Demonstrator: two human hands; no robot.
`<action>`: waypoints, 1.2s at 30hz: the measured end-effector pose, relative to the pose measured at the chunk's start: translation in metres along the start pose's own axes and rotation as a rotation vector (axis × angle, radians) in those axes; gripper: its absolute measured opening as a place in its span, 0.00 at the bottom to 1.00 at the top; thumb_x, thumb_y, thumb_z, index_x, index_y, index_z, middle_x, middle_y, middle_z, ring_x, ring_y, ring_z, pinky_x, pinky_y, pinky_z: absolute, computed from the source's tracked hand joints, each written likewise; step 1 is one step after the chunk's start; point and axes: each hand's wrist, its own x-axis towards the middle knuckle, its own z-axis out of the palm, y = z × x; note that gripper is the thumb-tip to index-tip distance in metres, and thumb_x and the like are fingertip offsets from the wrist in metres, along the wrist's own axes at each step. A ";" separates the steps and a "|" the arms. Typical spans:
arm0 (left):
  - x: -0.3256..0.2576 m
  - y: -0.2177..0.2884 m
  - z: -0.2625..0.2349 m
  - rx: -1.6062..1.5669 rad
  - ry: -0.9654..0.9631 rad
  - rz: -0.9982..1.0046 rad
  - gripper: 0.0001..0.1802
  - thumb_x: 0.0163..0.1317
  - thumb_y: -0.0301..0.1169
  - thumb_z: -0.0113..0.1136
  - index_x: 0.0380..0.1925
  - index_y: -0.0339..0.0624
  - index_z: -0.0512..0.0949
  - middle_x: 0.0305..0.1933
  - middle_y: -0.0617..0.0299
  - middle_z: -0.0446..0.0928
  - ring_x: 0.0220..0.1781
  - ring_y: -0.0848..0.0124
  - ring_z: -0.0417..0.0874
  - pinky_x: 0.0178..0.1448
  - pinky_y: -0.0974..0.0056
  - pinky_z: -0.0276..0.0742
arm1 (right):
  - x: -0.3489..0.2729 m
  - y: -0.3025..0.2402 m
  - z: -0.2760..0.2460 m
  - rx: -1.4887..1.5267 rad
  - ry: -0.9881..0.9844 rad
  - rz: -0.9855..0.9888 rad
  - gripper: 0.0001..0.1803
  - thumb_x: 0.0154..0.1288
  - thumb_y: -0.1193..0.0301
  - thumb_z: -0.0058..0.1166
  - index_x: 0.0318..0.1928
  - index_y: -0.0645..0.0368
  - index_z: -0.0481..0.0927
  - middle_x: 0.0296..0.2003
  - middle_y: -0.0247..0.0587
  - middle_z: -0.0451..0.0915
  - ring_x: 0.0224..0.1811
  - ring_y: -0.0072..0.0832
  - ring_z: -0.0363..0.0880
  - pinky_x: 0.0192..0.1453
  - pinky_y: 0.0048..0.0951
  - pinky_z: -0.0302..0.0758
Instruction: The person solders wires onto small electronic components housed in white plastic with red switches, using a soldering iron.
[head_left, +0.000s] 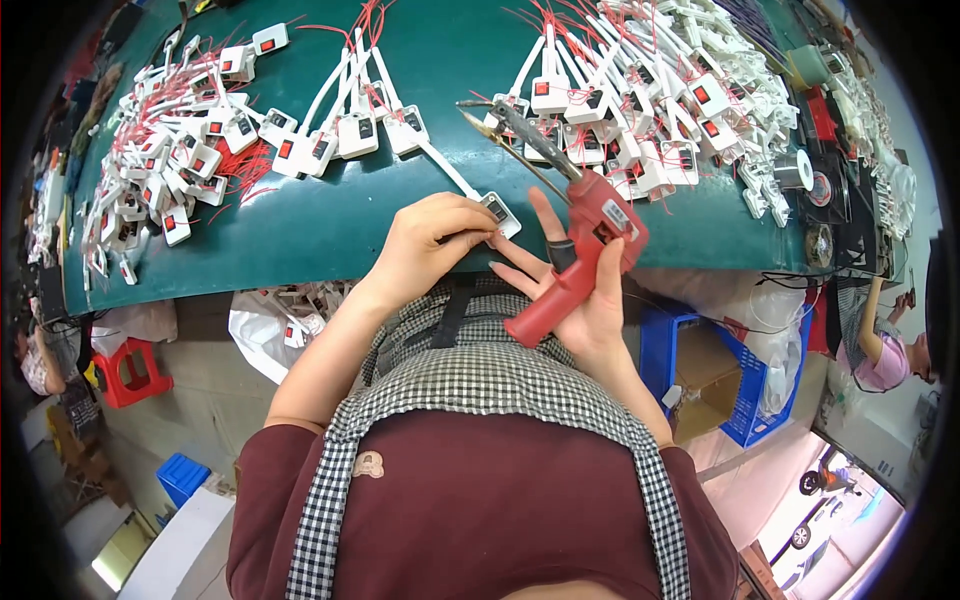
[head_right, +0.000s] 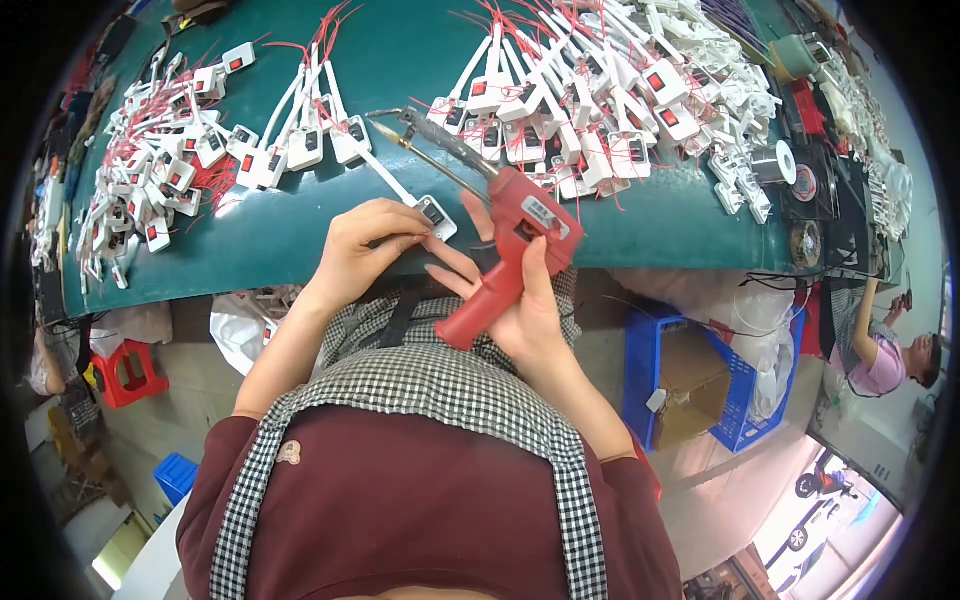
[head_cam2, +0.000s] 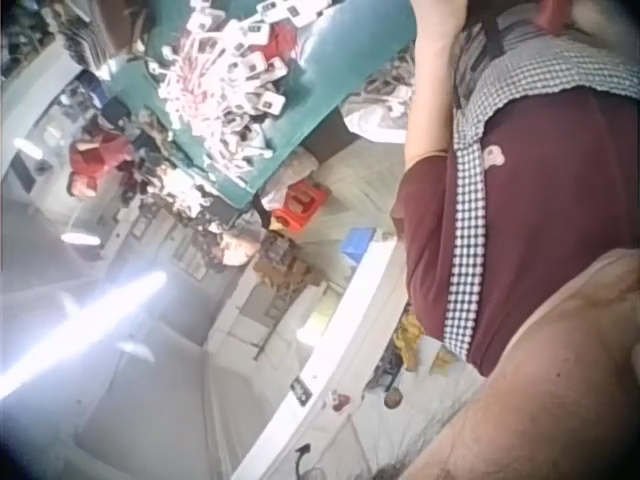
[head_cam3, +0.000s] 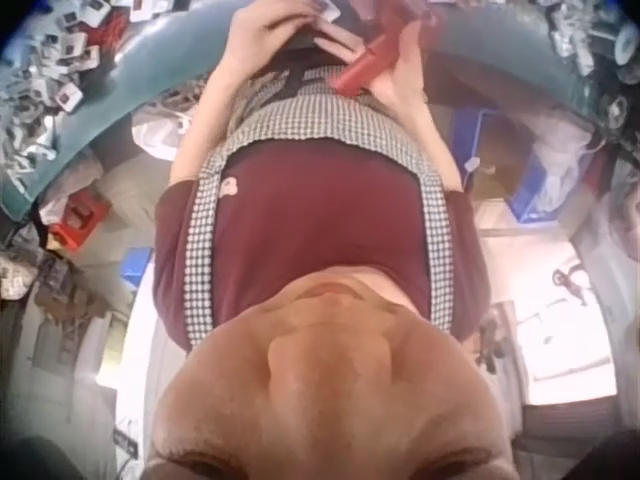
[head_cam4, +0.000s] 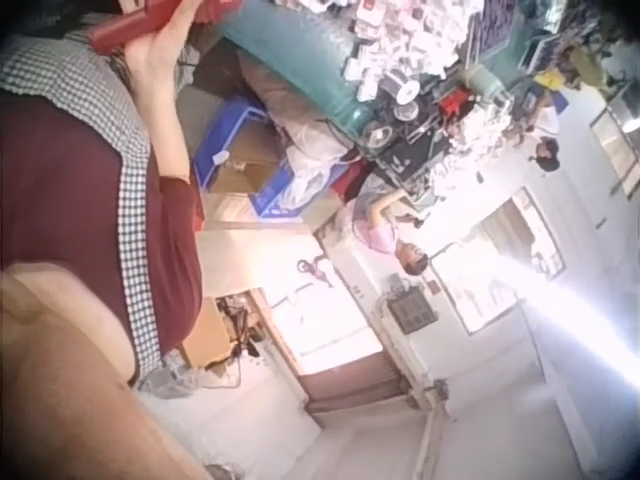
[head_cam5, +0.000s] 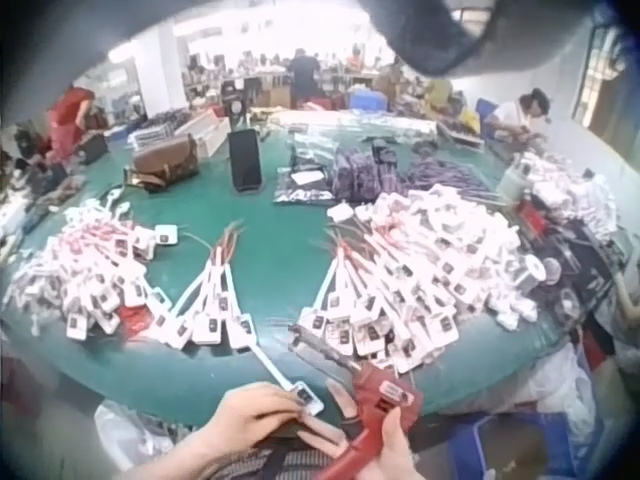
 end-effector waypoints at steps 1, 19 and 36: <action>0.000 0.002 -0.001 0.006 -0.005 0.005 0.08 0.45 0.20 0.61 0.28 0.38 0.79 0.35 0.60 0.79 0.39 0.64 0.80 0.43 0.63 0.75 | -0.003 -0.003 -0.002 -0.016 -0.021 0.001 0.42 0.58 0.38 0.40 0.68 0.39 0.44 0.69 0.39 0.46 0.64 0.64 0.52 0.64 0.59 0.57; -0.005 0.006 0.009 -0.450 0.196 -0.498 0.06 0.53 0.22 0.60 0.32 0.36 0.80 0.29 0.62 0.78 0.31 0.77 0.77 0.37 0.72 0.72 | -0.055 -0.033 -0.017 -0.519 0.184 -0.274 0.39 0.61 0.46 0.49 0.59 0.66 0.59 0.49 0.51 0.71 0.24 0.27 0.70 0.26 0.24 0.66; 0.003 -0.002 0.011 0.035 0.171 -0.154 0.07 0.43 0.21 0.61 0.21 0.38 0.72 0.42 0.58 0.78 0.41 0.63 0.76 0.44 0.62 0.73 | -0.086 -0.049 0.004 -0.746 0.312 0.008 0.36 0.54 0.54 0.60 0.55 0.67 0.66 0.42 0.48 0.75 0.24 0.23 0.71 0.28 0.22 0.69</action>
